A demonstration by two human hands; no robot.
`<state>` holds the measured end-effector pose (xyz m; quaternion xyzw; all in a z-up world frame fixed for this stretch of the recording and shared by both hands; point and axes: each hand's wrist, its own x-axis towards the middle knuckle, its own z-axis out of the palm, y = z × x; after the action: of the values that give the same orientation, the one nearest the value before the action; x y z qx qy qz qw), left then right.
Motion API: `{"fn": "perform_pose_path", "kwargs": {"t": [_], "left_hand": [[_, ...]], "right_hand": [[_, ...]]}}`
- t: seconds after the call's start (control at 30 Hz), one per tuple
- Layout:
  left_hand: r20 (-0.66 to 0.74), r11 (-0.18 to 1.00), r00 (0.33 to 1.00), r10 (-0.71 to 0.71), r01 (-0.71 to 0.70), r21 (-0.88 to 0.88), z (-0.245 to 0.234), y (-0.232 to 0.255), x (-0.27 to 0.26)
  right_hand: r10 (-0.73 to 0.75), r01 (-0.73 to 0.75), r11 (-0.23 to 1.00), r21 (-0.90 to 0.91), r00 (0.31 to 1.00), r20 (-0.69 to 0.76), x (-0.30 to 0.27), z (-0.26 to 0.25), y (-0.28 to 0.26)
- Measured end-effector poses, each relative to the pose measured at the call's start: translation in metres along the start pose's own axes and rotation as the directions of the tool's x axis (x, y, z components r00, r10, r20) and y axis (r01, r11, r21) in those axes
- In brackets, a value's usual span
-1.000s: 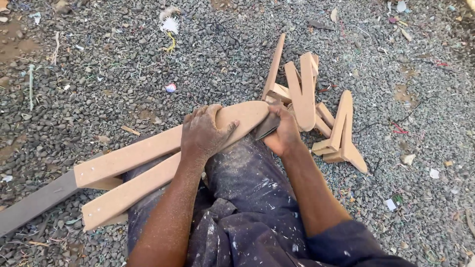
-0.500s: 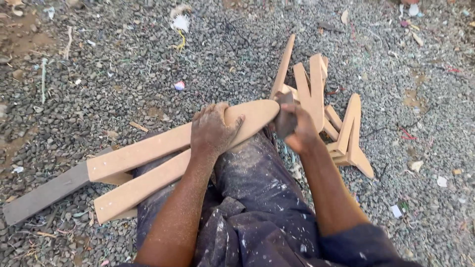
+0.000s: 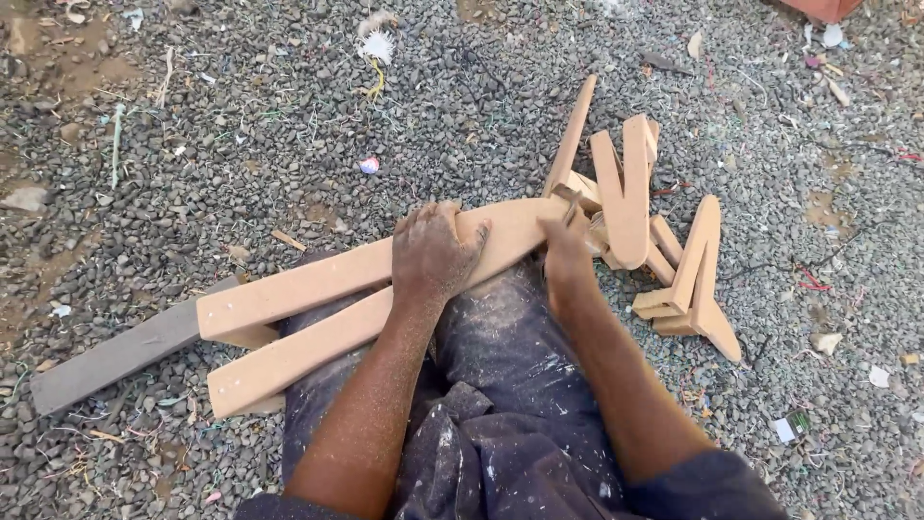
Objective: Sanding wooden furniture components by hand using sandpaper to smooth the surfaces.
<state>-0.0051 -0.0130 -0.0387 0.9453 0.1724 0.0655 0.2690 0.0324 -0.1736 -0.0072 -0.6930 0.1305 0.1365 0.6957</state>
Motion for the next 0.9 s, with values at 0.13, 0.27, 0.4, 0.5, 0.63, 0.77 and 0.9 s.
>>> {"fn": "perform_pose_path", "kwargs": {"t": [0.13,0.27,0.4,0.5,0.63,0.77,0.9], "left_hand": [[0.031,1.0,1.0,-0.005,0.005,0.014,0.004,0.001,0.001],[0.039,0.999,0.999,-0.022,0.021,0.027,-0.001,0.003,-0.003],[-0.002,1.0,1.0,-0.016,0.016,-0.019,-0.001,0.001,-0.002],[-0.039,1.0,0.999,0.005,-0.004,0.015,0.001,0.002,-0.005],[-0.073,0.999,0.997,0.03,-0.029,0.02,0.013,-0.002,-0.004],[-0.124,0.999,0.992,0.032,-0.033,-0.01,0.004,0.001,-0.007],[-0.112,0.999,0.993,0.039,-0.043,-0.032,0.006,-0.003,-0.006]], "right_hand": [[0.031,-0.033,0.996,-0.083,0.999,-0.032,0.038,-0.005,0.011],[0.01,0.011,0.98,0.197,0.994,-0.105,0.101,-0.027,0.055],[0.133,-0.176,0.847,0.502,0.984,0.121,0.068,-0.034,0.042],[0.208,-0.285,0.835,0.471,0.956,0.209,0.049,-0.037,0.017],[0.173,-0.274,0.823,0.498,0.955,0.24,0.129,-0.057,0.041],[0.132,-0.265,0.791,0.551,0.954,0.27,0.139,-0.059,0.039],[0.153,-0.333,0.802,0.496,0.917,0.369,0.075,-0.064,0.009]]}}
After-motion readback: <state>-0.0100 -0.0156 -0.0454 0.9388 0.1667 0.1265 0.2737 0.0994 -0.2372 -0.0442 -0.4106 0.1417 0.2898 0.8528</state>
